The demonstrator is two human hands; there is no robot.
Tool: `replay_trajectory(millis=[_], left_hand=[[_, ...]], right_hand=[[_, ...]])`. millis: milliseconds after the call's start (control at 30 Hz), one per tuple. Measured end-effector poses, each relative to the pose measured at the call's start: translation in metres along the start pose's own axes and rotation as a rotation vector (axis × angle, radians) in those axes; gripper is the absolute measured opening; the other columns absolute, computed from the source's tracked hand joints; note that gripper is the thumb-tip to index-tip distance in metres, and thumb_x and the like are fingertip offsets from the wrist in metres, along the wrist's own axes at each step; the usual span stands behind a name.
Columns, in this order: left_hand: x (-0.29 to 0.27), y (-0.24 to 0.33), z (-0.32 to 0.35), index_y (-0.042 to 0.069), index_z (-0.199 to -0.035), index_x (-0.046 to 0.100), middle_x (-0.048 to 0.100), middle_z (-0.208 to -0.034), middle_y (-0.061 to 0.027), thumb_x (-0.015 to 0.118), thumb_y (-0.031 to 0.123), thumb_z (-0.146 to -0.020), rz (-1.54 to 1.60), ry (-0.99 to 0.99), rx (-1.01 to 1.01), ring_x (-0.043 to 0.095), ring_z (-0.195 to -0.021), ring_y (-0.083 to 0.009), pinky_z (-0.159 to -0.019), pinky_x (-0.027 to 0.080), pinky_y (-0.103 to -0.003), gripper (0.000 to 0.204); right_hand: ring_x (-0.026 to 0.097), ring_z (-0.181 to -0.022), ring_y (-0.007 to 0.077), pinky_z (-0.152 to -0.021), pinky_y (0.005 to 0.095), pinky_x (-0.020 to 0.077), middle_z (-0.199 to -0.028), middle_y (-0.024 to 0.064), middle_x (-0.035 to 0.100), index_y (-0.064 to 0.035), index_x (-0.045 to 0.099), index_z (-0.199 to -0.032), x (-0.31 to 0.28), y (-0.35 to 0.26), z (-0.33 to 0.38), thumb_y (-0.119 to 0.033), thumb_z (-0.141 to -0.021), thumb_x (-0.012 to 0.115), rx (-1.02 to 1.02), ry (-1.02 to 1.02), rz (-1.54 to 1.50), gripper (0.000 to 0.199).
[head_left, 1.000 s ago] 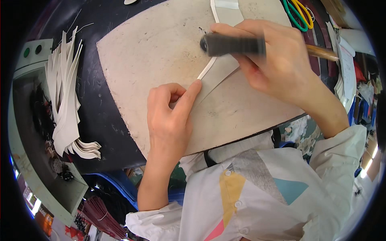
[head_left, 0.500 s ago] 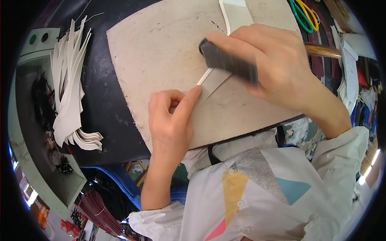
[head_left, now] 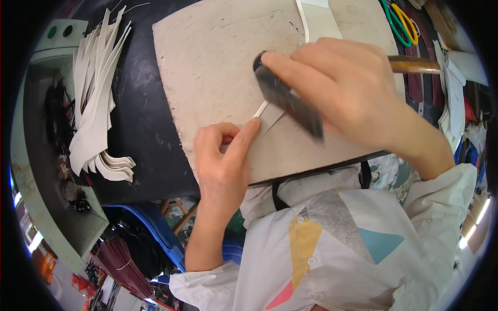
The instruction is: Hammering the edges of white shoe upper components on a workbench.
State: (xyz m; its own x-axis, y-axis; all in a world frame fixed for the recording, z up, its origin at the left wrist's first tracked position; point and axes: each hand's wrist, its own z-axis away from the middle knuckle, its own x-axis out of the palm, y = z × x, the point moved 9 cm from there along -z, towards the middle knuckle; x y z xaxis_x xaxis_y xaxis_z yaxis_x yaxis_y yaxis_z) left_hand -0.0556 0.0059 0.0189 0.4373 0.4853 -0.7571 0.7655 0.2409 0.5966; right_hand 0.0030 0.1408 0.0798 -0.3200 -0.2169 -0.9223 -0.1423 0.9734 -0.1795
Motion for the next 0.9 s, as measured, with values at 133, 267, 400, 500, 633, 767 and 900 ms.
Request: replay_trajectory(millis=[133, 267, 400, 500, 633, 767, 900], left_hand=[[-0.001, -0.003, 0.007, 0.006, -0.102, 0.074, 0.058, -0.086, -0.0072, 0.071, -0.01, -0.069, 0.024, 0.021, -0.031, 0.056, -0.08, -0.0241, -0.069, 0.047, -0.035, 0.037], [-0.007, -0.004, 0.012, 0.006, -0.101, 0.074, 0.058, -0.085, -0.007, 0.072, -0.009, -0.07, -0.016, 0.007, -0.049, 0.056, -0.079, -0.0245, -0.069, 0.047, -0.035, 0.034], [-0.009, -0.008, 0.019, 0.006, -0.103, 0.074, 0.058, -0.087, -0.0064, 0.07, -0.01, -0.068, 0.007, 0.011, -0.069, 0.056, -0.081, -0.0243, -0.072, 0.047, -0.035, 0.038], [-0.011, -0.008, 0.026, 0.005, -0.1, 0.073, 0.059, -0.087, -0.0072, 0.07, -0.01, -0.068, -0.056, -0.047, -0.116, 0.056, -0.08, -0.0249, -0.071, 0.047, -0.036, 0.035], [-0.015, -0.012, 0.03, 0.006, -0.103, 0.074, 0.058, -0.089, -0.0064, 0.068, -0.01, -0.066, 0.053, 0.028, -0.078, 0.056, -0.082, -0.0245, -0.073, 0.047, -0.035, 0.041], [-0.019, -0.011, 0.035, 0.005, -0.101, 0.073, 0.059, -0.089, -0.0069, 0.068, -0.009, -0.067, 0.006, -0.004, -0.107, 0.056, -0.082, -0.025, -0.072, 0.047, -0.035, 0.037], [-0.024, -0.012, 0.036, 0.004, -0.103, 0.074, 0.058, -0.086, -0.0084, 0.069, -0.011, -0.071, 0.011, 0.024, -0.071, 0.057, -0.078, -0.0262, -0.067, 0.049, -0.035, 0.036]], right_hand=[[0.063, -0.063, 0.0266, -0.054, 0.035, 0.0493, -0.081, 0.0084, 0.065, -0.0009, 0.068, -0.115, 0.013, -0.017, 0.007, -0.008, -0.06, 0.078, -0.014, -0.036, -0.167, 0.056], [0.063, -0.062, 0.0262, -0.054, 0.035, 0.0495, -0.079, 0.0074, 0.064, -0.0011, 0.069, -0.116, 0.001, -0.015, -0.007, -0.006, -0.061, 0.077, 0.003, -0.035, -0.061, 0.055], [0.063, -0.063, 0.0257, -0.054, 0.0347, 0.0489, -0.082, 0.008, 0.067, -0.0026, 0.069, -0.117, 0.016, -0.02, -0.001, -0.003, -0.063, 0.078, -0.005, 0.004, -0.225, 0.055], [0.064, -0.066, 0.0265, -0.055, 0.0355, 0.0496, -0.082, 0.0082, 0.067, -0.0041, 0.069, -0.118, 0.005, -0.026, -0.012, -0.001, -0.064, 0.076, -0.018, -0.035, -0.138, 0.054], [0.064, -0.067, 0.0298, -0.058, 0.0382, 0.05, -0.081, 0.0089, 0.066, -0.005, 0.068, -0.121, 0.02, -0.029, -0.01, -0.002, -0.066, 0.076, -0.02, -0.088, -0.216, 0.056], [0.064, -0.07, 0.0309, -0.061, 0.0396, 0.0504, -0.083, 0.009, 0.066, -0.0061, 0.067, -0.125, 0.012, -0.037, -0.02, -0.005, -0.062, 0.075, -0.007, -0.143, -0.24, 0.063], [0.065, -0.07, 0.0293, -0.06, 0.0387, 0.0499, -0.083, 0.0091, 0.066, -0.0033, 0.068, -0.123, 0.026, -0.039, -0.017, -0.012, -0.062, 0.076, -0.057, -0.149, -0.169, 0.063]])
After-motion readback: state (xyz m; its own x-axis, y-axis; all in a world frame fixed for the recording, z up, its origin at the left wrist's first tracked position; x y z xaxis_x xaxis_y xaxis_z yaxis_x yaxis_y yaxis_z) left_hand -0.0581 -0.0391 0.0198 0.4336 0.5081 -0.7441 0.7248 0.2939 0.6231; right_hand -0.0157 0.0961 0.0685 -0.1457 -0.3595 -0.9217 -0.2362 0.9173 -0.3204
